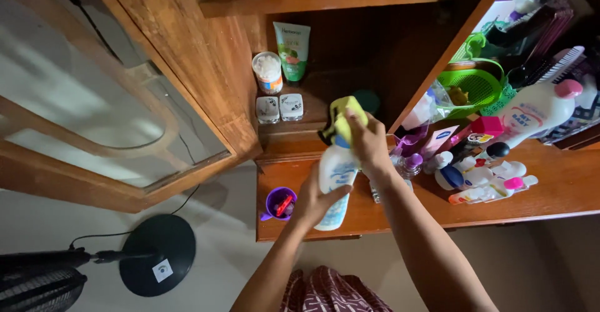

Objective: The person wipes several bottles and tubes on a wooden shelf using a yellow cloth. They pick up each item, wipe it, and place it back on the shelf in a different position.

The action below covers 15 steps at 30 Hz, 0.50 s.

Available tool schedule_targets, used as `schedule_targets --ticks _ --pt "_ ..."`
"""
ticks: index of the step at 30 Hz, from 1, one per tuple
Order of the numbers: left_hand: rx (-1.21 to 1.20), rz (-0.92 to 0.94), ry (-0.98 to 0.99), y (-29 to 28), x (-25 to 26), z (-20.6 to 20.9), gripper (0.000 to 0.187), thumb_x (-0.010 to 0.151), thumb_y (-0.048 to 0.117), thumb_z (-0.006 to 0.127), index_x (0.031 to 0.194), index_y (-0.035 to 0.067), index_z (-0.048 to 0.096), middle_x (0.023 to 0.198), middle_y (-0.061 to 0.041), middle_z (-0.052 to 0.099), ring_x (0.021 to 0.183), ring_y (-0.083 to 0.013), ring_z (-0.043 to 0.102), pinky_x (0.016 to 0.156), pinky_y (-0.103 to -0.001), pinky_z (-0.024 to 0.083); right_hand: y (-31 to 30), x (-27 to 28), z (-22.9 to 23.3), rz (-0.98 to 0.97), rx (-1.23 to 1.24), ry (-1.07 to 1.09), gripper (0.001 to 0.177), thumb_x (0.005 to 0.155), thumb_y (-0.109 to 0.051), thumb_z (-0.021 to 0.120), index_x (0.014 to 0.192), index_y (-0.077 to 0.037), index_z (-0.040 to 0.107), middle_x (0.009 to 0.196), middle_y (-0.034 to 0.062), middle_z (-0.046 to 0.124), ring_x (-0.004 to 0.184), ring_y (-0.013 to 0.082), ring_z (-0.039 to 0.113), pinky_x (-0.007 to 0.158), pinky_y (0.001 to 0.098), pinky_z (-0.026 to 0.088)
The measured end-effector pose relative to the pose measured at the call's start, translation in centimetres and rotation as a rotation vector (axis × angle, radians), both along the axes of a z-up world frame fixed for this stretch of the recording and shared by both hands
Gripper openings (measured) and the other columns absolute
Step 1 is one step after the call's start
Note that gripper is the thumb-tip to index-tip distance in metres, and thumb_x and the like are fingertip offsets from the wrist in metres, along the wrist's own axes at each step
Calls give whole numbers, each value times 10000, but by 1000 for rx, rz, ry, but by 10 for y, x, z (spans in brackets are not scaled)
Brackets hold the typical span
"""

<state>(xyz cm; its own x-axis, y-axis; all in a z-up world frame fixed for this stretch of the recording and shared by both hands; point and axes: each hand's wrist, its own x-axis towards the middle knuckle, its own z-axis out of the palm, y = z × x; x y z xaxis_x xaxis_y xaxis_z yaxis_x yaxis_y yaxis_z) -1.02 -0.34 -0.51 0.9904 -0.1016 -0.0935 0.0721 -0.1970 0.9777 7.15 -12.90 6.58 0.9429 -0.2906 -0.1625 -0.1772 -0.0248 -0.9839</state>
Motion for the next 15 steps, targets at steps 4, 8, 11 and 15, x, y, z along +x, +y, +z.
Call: schedule_targets --ticks 4,8,11,15 --pt "-154 78 54 25 21 9 736 801 447 840 1368 98 528 1220 -225 677 1178 -373 650 1006 -542 481 -38 13 -38 -26 194 47 339 922 -395 768 1080 -96 752 757 111 717 654 214 684 612 332 545" --pt "-216 107 5 44 53 15 721 830 378 819 1397 82 484 1282 -203 633 1232 -359 576 1081 -537 413 -57 3 -22 637 -357 -22 484 871 -130 710 1308 -112 503 1059 204 707 914 324 723 777 455 640" --pt "-240 48 -52 38 70 -10 715 796 355 875 1351 67 528 1258 -191 637 1221 -318 570 1100 -513 390 -34 -10 4 873 -447 120 703 846 -253 728 1469 -146 419 1271 209 691 1173 378 664 949 515 576" --pt "-294 76 -179 27 94 -41 662 844 255 874 1394 103 537 1304 -143 621 1274 -224 534 1143 -486 351 -55 56 -91 1043 -845 -663 517 874 -98 745 1355 -17 571 1422 286 418 972 327 729 615 263 734"
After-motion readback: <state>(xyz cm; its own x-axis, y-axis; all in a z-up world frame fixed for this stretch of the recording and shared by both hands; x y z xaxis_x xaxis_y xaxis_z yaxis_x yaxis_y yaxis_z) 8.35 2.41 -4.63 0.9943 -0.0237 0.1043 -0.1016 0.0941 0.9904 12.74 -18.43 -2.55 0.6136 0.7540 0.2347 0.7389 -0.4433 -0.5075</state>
